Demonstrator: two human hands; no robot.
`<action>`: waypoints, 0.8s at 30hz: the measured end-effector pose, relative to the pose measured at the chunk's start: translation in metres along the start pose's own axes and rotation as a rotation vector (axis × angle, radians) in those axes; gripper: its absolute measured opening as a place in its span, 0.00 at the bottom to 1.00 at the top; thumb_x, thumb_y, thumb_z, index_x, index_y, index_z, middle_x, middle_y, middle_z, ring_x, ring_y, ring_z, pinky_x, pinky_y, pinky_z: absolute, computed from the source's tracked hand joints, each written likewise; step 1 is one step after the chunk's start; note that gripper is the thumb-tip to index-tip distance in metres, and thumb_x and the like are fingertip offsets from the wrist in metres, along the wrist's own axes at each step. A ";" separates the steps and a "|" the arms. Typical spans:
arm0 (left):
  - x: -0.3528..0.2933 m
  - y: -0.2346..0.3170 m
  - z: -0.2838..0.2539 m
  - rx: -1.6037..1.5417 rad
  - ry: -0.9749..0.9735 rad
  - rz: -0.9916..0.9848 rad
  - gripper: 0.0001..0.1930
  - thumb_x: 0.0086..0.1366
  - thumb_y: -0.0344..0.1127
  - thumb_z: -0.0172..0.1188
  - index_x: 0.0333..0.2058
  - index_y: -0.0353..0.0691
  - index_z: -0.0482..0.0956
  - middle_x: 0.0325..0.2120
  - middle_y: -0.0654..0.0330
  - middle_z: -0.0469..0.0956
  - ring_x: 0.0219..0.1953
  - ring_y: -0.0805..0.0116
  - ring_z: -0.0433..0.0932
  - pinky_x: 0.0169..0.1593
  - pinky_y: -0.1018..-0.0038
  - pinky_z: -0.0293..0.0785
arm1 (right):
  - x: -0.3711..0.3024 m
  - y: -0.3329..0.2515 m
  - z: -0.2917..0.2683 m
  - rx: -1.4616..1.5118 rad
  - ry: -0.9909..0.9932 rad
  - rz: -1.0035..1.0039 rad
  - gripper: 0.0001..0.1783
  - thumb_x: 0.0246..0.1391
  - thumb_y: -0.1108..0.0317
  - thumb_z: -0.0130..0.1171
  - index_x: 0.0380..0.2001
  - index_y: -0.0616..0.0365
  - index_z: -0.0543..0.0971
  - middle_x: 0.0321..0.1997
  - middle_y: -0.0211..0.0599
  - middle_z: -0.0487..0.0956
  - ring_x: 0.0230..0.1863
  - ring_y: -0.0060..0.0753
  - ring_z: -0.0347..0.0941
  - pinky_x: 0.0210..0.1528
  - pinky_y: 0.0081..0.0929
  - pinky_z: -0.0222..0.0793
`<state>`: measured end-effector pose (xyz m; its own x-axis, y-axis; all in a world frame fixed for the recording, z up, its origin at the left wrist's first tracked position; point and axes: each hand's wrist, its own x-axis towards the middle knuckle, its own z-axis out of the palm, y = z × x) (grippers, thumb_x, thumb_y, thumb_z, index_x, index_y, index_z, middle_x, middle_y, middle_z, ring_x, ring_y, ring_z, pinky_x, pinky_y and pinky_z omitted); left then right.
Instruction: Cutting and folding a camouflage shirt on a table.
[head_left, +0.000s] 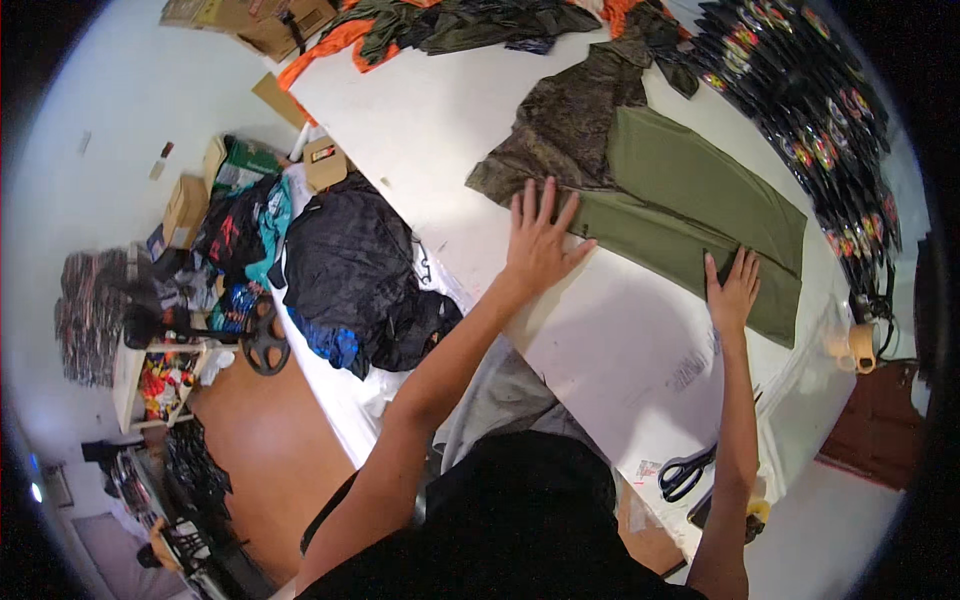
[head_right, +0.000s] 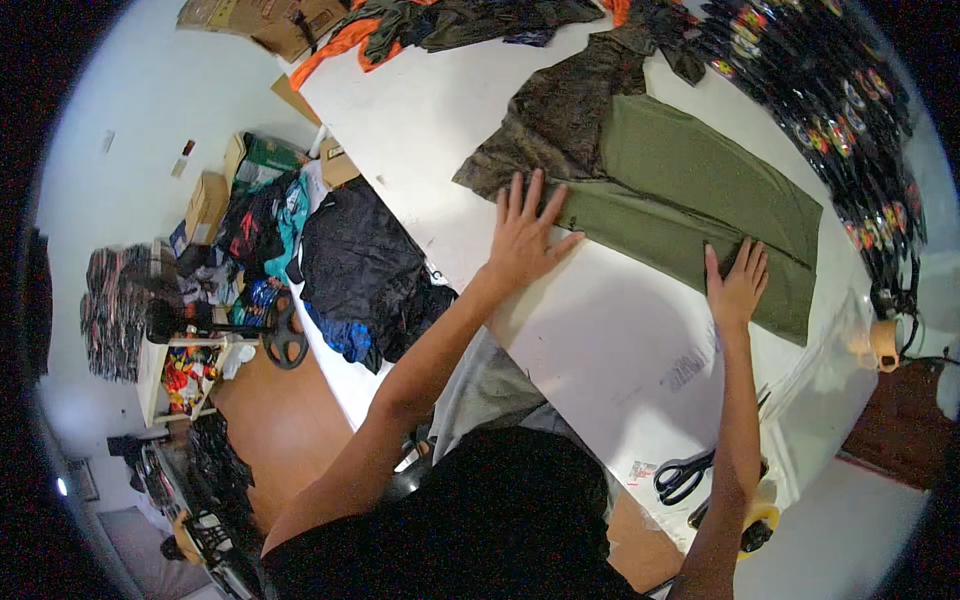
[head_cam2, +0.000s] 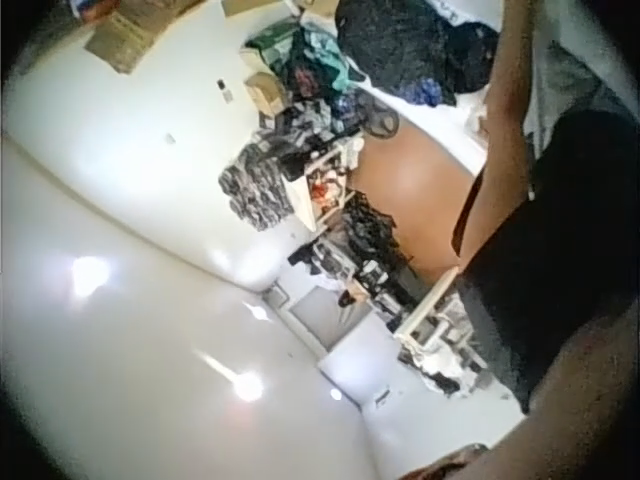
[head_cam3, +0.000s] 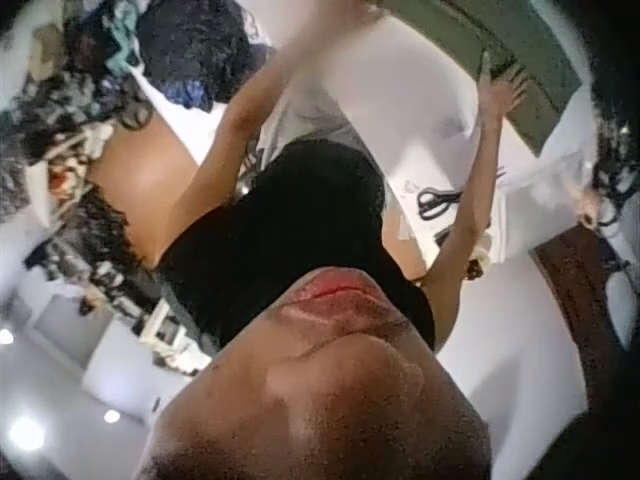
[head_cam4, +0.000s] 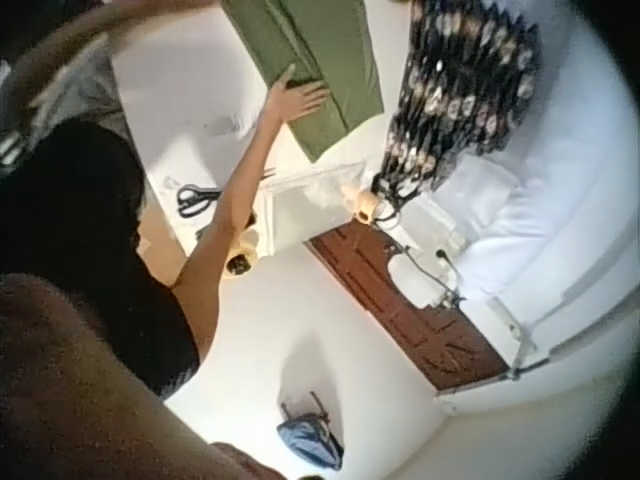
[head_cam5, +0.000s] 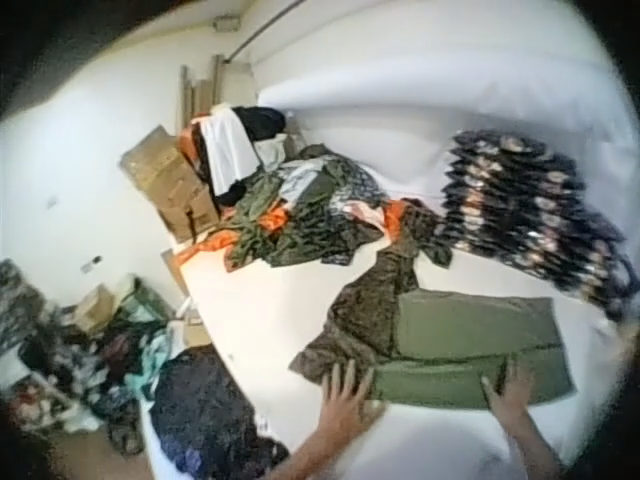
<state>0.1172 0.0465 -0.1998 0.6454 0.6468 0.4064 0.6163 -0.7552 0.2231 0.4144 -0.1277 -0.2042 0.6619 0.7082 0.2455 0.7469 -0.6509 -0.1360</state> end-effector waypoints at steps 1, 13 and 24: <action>-0.004 -0.005 -0.001 0.008 0.011 -0.091 0.38 0.59 0.65 0.47 0.61 0.45 0.61 0.63 0.43 0.51 0.65 0.39 0.45 0.63 0.44 0.40 | -0.002 -0.005 0.003 -0.089 -0.057 0.044 0.46 0.54 0.33 0.41 0.65 0.57 0.54 0.70 0.46 0.48 0.71 0.46 0.39 0.69 0.44 0.33; -0.030 -0.066 -0.020 0.164 -0.089 -0.320 0.41 0.61 0.70 0.36 0.64 0.45 0.55 0.65 0.49 0.47 0.67 0.44 0.40 0.65 0.48 0.34 | -0.004 0.029 -0.004 -0.172 -0.134 0.187 0.49 0.52 0.29 0.35 0.66 0.55 0.50 0.71 0.44 0.45 0.72 0.42 0.36 0.70 0.42 0.30; -0.019 -0.048 -0.031 0.177 -0.104 -0.404 0.45 0.58 0.71 0.40 0.61 0.37 0.60 0.64 0.42 0.48 0.67 0.42 0.41 0.65 0.46 0.37 | -0.038 -0.004 -0.015 -0.132 -0.054 0.095 0.48 0.51 0.30 0.42 0.64 0.57 0.57 0.69 0.51 0.50 0.71 0.49 0.39 0.68 0.52 0.30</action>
<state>0.0615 0.0671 -0.1905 0.3737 0.8998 0.2251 0.8898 -0.4163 0.1868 0.3859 -0.1559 -0.1990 0.7341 0.6534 0.1848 0.6686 -0.7431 -0.0282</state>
